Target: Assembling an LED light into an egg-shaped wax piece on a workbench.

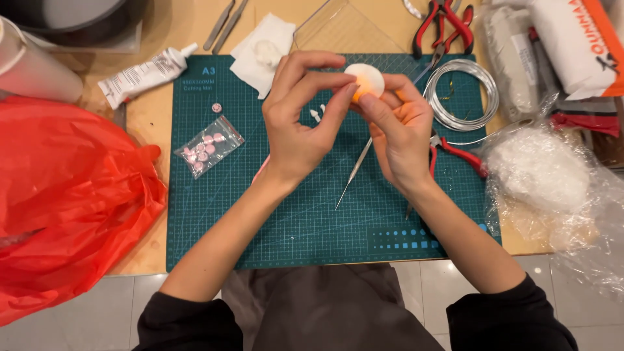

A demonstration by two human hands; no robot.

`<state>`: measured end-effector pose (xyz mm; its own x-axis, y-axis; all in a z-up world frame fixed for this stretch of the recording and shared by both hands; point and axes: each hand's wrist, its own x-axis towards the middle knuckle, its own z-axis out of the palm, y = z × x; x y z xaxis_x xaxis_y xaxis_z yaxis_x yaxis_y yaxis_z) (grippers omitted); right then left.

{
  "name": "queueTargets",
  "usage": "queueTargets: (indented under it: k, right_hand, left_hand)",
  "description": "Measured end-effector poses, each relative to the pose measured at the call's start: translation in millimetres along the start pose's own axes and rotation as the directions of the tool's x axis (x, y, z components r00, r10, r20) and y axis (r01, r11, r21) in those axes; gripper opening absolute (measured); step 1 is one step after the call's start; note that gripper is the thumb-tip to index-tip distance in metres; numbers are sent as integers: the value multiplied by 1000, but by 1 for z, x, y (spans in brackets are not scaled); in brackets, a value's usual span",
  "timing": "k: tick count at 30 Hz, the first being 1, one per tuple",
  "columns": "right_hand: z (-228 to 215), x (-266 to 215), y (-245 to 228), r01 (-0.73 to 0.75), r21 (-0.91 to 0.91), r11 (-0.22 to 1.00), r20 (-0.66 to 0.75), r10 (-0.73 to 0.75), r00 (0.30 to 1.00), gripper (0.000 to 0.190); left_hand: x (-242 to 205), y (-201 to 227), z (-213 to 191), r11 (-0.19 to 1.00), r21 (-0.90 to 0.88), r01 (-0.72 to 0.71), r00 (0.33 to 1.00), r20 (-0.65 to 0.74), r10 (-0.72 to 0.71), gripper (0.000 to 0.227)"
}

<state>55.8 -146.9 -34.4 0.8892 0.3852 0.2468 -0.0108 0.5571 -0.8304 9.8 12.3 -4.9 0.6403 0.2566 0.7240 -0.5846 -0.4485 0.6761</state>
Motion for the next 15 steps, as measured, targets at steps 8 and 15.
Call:
queueTargets:
  k: [8,15]
  right_hand:
    - [-4,-3,1,5,-19,1000,-3,-5,1000,24]
    - [-7,-4,0,-1,-2,1000,2,1,1000,26]
  left_hand:
    - [4,0,-5,999,17,-27,997,70,25,12]
    - [1,-1,-4,999,15,-45,996,75,43,12]
